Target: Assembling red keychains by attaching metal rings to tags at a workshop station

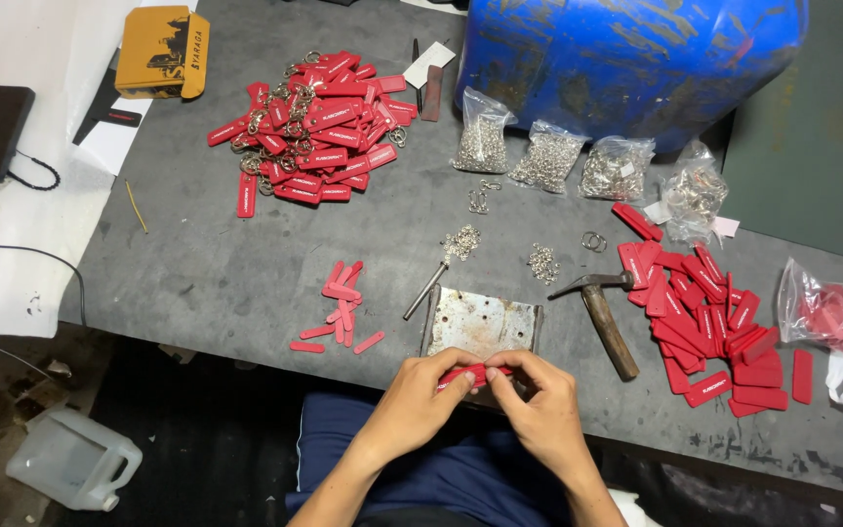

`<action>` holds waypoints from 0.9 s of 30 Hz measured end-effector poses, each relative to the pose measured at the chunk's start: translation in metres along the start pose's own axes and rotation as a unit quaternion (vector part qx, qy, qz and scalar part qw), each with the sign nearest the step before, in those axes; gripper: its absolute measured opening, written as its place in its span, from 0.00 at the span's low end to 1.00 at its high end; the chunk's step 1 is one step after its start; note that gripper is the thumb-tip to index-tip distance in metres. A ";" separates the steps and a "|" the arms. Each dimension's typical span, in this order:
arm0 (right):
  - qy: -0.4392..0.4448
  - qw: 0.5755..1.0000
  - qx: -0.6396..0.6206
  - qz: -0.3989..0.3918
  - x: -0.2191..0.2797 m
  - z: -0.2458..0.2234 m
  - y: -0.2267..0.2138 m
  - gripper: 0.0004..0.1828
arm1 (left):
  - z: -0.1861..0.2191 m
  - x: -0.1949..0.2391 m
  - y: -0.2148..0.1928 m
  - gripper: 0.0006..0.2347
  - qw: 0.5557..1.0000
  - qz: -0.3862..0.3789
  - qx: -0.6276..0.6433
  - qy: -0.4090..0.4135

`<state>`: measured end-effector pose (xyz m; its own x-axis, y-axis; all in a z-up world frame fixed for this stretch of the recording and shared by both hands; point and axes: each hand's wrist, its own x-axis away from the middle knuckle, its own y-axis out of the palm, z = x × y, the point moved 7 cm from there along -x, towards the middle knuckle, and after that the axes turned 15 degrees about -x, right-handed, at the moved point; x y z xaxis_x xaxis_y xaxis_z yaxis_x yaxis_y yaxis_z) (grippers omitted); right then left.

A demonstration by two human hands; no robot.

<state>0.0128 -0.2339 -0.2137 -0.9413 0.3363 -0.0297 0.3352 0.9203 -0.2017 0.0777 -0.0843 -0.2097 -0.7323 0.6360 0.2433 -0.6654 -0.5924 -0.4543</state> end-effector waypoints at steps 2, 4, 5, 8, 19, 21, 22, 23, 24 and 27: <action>-0.005 1.000 0.001 -0.002 -0.001 -0.002 0.001 0.03 | -0.002 0.000 0.001 0.08 1.000 0.001 0.001 -0.005; -0.010 1.000 0.002 -0.004 -0.001 -0.001 0.001 0.03 | -0.003 0.000 0.002 0.08 1.000 0.001 0.002 -0.010; -0.001 1.000 -0.003 -0.004 -0.001 0.002 0.001 0.03 | -0.004 -0.001 0.002 0.08 1.000 0.001 0.012 -0.013; 0.043 0.999 -0.029 -0.010 -0.002 0.014 -0.001 0.06 | -0.007 -0.001 0.004 0.08 0.999 -0.001 0.030 -0.035; 0.097 0.976 -0.194 0.026 -0.005 0.041 -0.008 0.14 | -0.024 -0.007 0.007 0.09 0.993 0.001 0.040 -0.109; 0.093 0.979 -0.170 0.069 -0.010 0.048 -0.018 0.12 | -0.030 -0.010 0.005 0.09 0.993 0.021 0.020 -0.116; 0.094 0.978 -0.170 0.070 -0.018 0.048 -0.024 0.12 | -0.031 -0.011 0.005 0.09 0.993 0.019 0.019 -0.116; 0.039 0.994 -0.055 0.089 -0.026 0.039 -0.034 0.08 | -0.032 -0.013 0.003 0.09 0.992 0.034 0.042 -0.115; -0.015 0.992 0.063 0.108 -0.032 0.029 -0.043 0.05 | -0.033 -0.014 0.001 0.09 0.990 0.048 0.066 -0.114; -0.115 0.970 0.184 0.107 -0.057 0.023 -0.057 0.04 | -0.045 -0.020 0.004 0.08 0.987 0.076 0.076 -0.117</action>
<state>0.0464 -0.3101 -0.2230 -0.8501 0.4189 -0.3191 0.5265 0.6866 -0.5014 0.0960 -0.0769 -0.2545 -0.8273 0.4120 0.3819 -0.5454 -0.7517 -0.3707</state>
